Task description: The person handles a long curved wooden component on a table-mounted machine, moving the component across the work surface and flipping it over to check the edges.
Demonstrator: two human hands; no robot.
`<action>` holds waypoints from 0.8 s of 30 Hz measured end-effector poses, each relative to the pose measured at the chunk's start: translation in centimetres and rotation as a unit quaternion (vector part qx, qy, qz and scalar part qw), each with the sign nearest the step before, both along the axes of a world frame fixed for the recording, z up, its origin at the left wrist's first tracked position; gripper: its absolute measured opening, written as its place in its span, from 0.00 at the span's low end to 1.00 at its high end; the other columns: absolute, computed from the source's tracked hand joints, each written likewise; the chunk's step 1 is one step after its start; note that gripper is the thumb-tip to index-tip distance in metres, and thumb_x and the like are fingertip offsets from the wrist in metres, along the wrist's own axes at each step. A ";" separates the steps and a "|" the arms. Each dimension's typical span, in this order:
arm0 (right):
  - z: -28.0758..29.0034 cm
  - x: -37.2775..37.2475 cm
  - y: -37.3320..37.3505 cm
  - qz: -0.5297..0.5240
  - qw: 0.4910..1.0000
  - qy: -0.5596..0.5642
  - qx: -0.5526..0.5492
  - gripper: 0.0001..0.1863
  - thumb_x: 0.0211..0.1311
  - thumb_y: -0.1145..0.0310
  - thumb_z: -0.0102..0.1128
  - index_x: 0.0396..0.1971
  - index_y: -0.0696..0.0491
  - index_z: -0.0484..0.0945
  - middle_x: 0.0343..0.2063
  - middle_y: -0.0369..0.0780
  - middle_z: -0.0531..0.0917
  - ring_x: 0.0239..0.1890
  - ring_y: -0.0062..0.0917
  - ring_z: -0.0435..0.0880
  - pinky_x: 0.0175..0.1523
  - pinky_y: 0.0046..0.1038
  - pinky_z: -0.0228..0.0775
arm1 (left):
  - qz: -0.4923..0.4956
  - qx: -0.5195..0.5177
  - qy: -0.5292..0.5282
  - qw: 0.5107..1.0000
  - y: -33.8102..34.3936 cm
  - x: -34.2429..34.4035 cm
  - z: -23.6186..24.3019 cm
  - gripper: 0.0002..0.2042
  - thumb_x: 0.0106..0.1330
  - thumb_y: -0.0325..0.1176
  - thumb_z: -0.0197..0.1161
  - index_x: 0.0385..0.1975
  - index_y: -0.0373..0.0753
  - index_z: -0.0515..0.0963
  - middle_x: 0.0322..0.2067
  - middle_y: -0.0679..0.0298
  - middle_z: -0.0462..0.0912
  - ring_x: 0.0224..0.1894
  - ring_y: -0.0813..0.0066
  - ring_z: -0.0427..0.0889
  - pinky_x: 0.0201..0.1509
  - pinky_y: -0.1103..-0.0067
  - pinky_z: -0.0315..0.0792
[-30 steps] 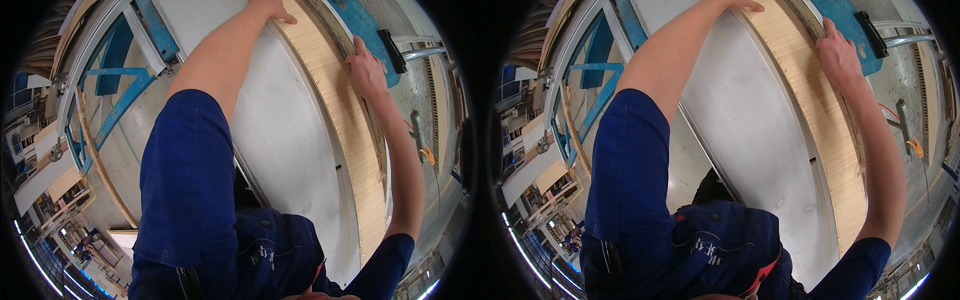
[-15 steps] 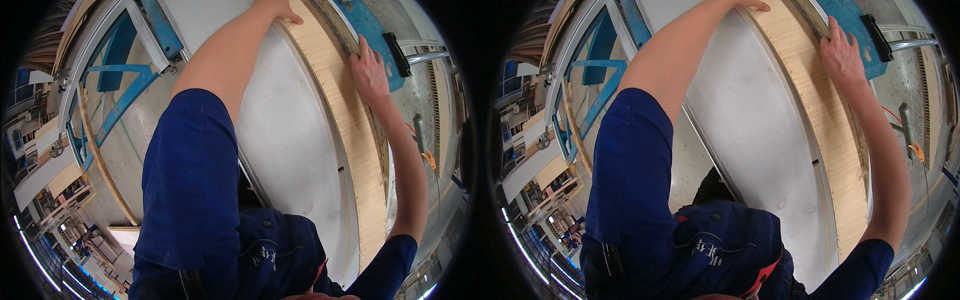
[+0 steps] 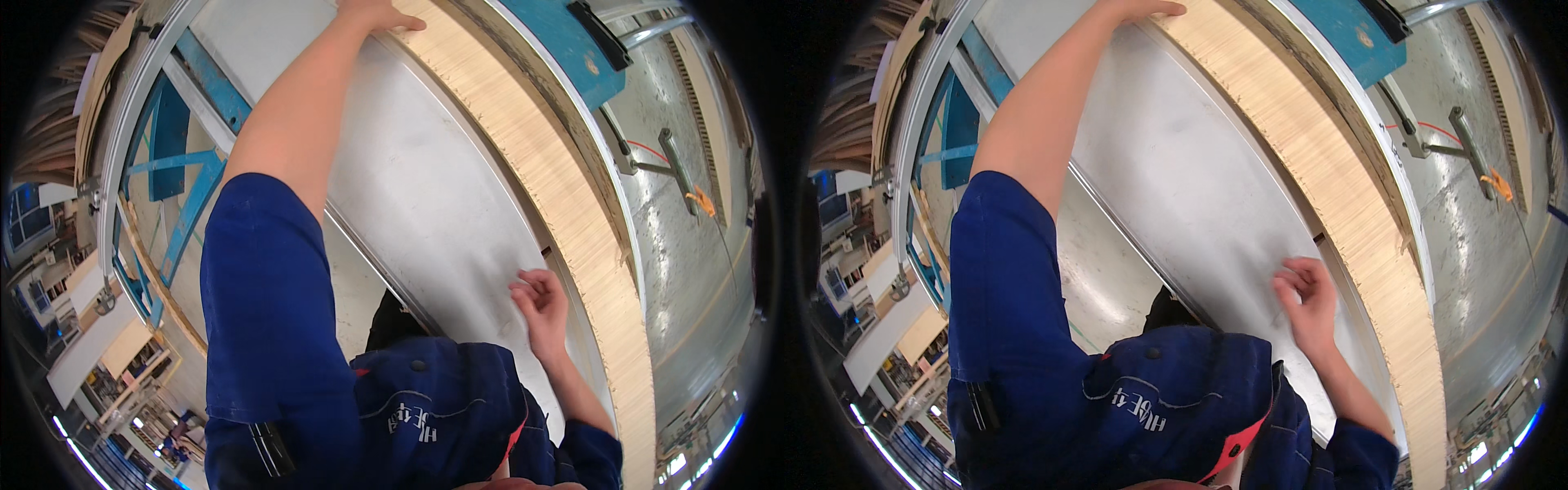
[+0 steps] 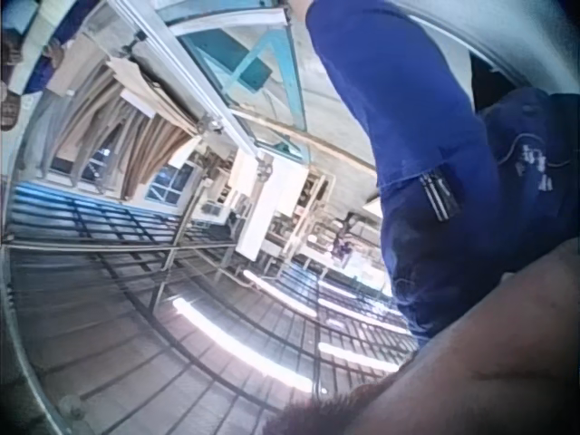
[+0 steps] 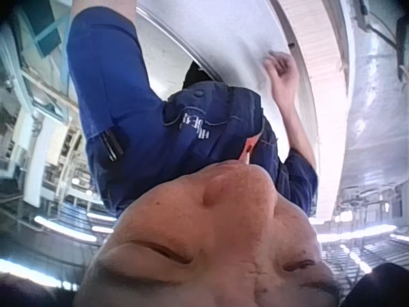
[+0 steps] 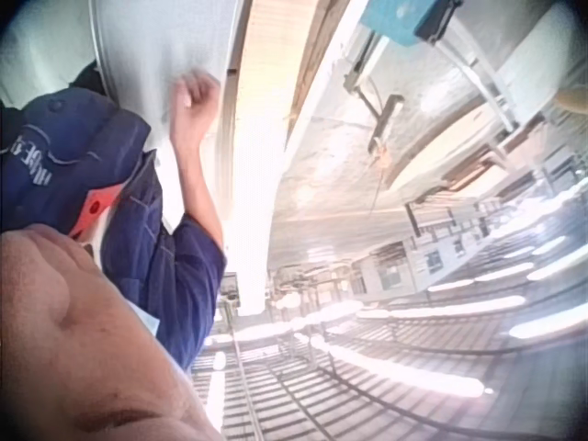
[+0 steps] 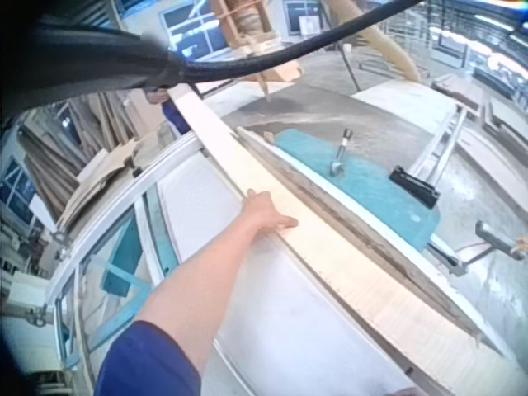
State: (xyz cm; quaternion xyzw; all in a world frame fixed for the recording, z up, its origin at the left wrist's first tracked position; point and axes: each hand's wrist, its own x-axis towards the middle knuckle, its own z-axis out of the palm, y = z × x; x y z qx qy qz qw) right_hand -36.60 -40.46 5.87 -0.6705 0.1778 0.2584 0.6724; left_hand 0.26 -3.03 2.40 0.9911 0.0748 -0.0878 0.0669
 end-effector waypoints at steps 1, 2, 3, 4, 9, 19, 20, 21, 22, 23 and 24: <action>-0.4 -1.2 -1.2 -0.140 0.986 0.087 0.038 0.15 0.63 0.72 0.65 0.48 0.55 0.73 0.49 0.41 0.79 0.48 0.31 0.82 0.56 0.31 0.72 | -0.001 0.011 0.003 1.000 -0.4 -0.1 0.2 0.52 0.38 0.67 0.73 0.54 0.22 0.73 0.57 0.39 0.75 0.65 0.42 0.66 0.68 0.66 0.64; -0.7 -2.1 -2.8 -0.274 0.944 0.171 0.073 0.16 0.65 0.69 0.64 0.49 0.53 0.72 0.51 0.40 0.78 0.50 0.32 0.80 0.58 0.33 0.72 | -0.002 0.007 -0.002 1.000 -0.3 -0.1 0.2 0.52 0.38 0.68 0.73 0.53 0.22 0.73 0.56 0.38 0.74 0.65 0.42 0.67 0.67 0.66 0.65; -1.6 -3.3 -4.8 -0.358 0.897 0.195 0.171 0.15 0.67 0.63 0.63 0.48 0.53 0.73 0.51 0.40 0.79 0.54 0.32 0.78 0.62 0.32 0.70 | -0.002 0.003 -0.006 1.000 0.0 -0.2 0.0 0.52 0.38 0.68 0.72 0.53 0.23 0.73 0.56 0.37 0.74 0.64 0.42 0.68 0.67 0.66 0.66; -2.3 -4.4 -6.3 -0.428 0.851 0.188 0.239 0.16 0.67 0.63 0.62 0.49 0.54 0.73 0.51 0.41 0.79 0.55 0.32 0.78 0.64 0.32 0.70 | -0.002 -0.002 -0.013 1.000 0.1 -0.1 -0.1 0.53 0.38 0.69 0.72 0.53 0.23 0.73 0.56 0.37 0.74 0.63 0.42 0.69 0.66 0.66 0.67; -0.1 -4.8 -7.5 -0.434 0.832 0.185 0.291 0.14 0.68 0.63 0.62 0.46 0.56 0.77 0.48 0.42 0.82 0.53 0.33 0.80 0.59 0.32 0.74 | -0.030 0.045 0.027 0.998 1.4 1.5 -2.0 0.51 0.36 0.72 0.70 0.48 0.24 0.77 0.47 0.47 0.82 0.59 0.46 0.71 0.60 0.65 0.70; 8.1 10.8 -8.7 0.044 0.913 -0.257 -0.314 0.08 0.60 0.78 0.62 0.39 0.59 0.77 0.35 0.38 0.81 0.41 0.21 0.80 0.51 0.25 0.73 | 0.008 -0.048 0.011 0.999 1.6 0.5 -1.3 0.48 0.36 0.69 0.74 0.42 0.24 0.78 0.45 0.42 0.79 0.55 0.54 0.76 0.53 0.66 0.75; 8.1 13.0 -7.7 0.074 0.899 -0.286 -0.322 0.09 0.60 0.78 0.62 0.40 0.59 0.77 0.36 0.39 0.82 0.42 0.22 0.81 0.52 0.25 0.73 | 0.006 -0.053 0.017 0.998 1.2 0.6 -1.1 0.47 0.36 0.68 0.74 0.41 0.24 0.78 0.45 0.42 0.79 0.54 0.55 0.76 0.53 0.66 0.75; 7.5 15.1 -6.7 0.114 0.865 -0.356 -0.335 0.09 0.60 0.78 0.62 0.40 0.59 0.78 0.38 0.40 0.82 0.43 0.26 0.82 0.52 0.26 0.73 | 0.009 -0.055 0.023 0.998 1.0 0.4 -0.8 0.46 0.36 0.68 0.74 0.40 0.24 0.77 0.45 0.42 0.79 0.54 0.55 0.76 0.53 0.65 0.75; 6.8 16.9 -5.5 0.150 0.824 -0.423 -0.346 0.09 0.59 0.78 0.62 0.40 0.58 0.78 0.41 0.41 0.83 0.44 0.29 0.83 0.52 0.28 0.74 | 0.008 -0.058 0.029 0.998 0.7 0.6 -0.6 0.45 0.37 0.67 0.75 0.39 0.25 0.77 0.45 0.43 0.79 0.54 0.55 0.76 0.53 0.65 0.75; 6.1 18.7 -3.8 0.176 0.783 -0.476 -0.360 0.08 0.59 0.78 0.62 0.39 0.58 0.78 0.44 0.42 0.82 0.45 0.34 0.83 0.52 0.30 0.75 | 0.003 -0.060 0.024 0.998 0.6 0.7 -0.4 0.45 0.37 0.67 0.74 0.40 0.25 0.78 0.45 0.42 0.79 0.53 0.56 0.77 0.53 0.65 0.75; 5.5 20.3 -1.9 0.203 0.738 -0.524 -0.374 0.08 0.58 0.78 0.62 0.38 0.58 0.78 0.47 0.43 0.82 0.47 0.39 0.82 0.52 0.33 0.75 | -0.002 -0.066 0.022 0.998 0.6 0.5 -0.4 0.45 0.37 0.68 0.74 0.40 0.24 0.78 0.46 0.41 0.79 0.53 0.56 0.78 0.53 0.66 0.76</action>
